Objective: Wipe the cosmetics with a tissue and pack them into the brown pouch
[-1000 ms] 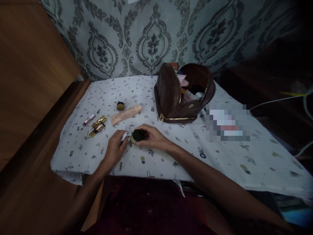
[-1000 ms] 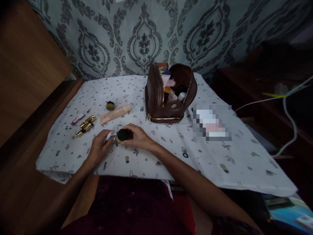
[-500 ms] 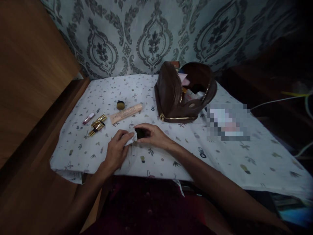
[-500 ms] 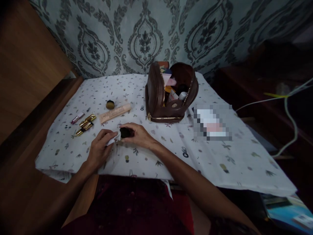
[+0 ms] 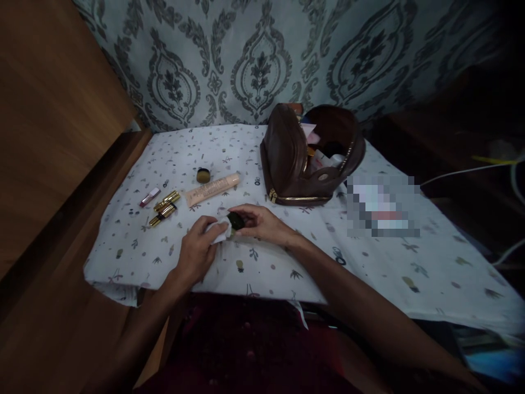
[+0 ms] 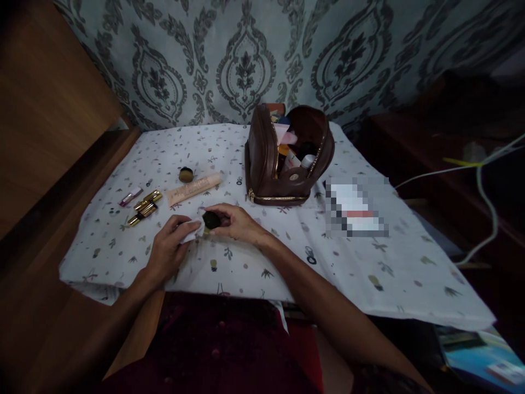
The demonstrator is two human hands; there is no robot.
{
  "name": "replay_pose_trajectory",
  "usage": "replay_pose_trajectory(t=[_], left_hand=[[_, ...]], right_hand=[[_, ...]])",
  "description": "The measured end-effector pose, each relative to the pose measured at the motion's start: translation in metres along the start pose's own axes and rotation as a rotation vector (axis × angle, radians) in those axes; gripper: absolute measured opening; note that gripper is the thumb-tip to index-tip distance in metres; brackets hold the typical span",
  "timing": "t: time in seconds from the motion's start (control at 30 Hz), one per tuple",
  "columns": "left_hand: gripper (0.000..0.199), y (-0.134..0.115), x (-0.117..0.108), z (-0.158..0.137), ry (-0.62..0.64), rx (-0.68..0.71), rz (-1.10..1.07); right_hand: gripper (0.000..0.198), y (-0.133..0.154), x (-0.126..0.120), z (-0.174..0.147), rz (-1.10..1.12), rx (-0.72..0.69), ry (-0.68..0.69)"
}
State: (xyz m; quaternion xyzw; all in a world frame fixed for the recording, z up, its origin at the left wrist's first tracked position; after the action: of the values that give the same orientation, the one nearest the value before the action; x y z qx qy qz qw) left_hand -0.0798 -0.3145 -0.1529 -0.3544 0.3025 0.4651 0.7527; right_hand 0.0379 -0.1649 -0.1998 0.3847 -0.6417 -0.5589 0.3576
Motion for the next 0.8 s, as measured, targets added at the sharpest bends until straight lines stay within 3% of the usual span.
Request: replay_pose_trajectory(t=[0.27, 0.47, 0.6, 0.8], left_hand=[[0.049, 0.000, -0.001, 0.000, 0.037, 0.093, 0.122], [0.049, 0.011, -0.004, -0.016, 0.092, 0.083, 0.145], [0.049, 0.009, -0.004, -0.015, 0.111, 0.048, 0.126], [0.041, -0.004, -0.009, -0.004, 0.022, 0.070, 0.130]], right_hand=[[0.051, 0.007, 0.001, -0.004, -0.123, -0.014, -0.071], [0.049, 0.012, 0.002, -0.005, -0.166, -0.093, -0.060], [0.053, 0.006, 0.001, -0.003, -0.110, -0.052, -0.028], [0.055, 0.003, 0.000, -0.004, -0.130, -0.065, -0.002]])
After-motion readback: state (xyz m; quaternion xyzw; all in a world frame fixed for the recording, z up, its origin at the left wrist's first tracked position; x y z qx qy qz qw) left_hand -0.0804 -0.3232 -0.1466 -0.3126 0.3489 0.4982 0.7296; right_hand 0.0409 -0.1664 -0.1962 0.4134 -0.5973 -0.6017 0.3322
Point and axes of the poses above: each hand's wrist, its own z-axis towards the middle knuckle, its own x-axis out of the palm, y = z × x, the point moved 4 cm from there along z, towards the middle knuckle, and after that the axes turned 12 degrees about x, right-handed, at the moved point
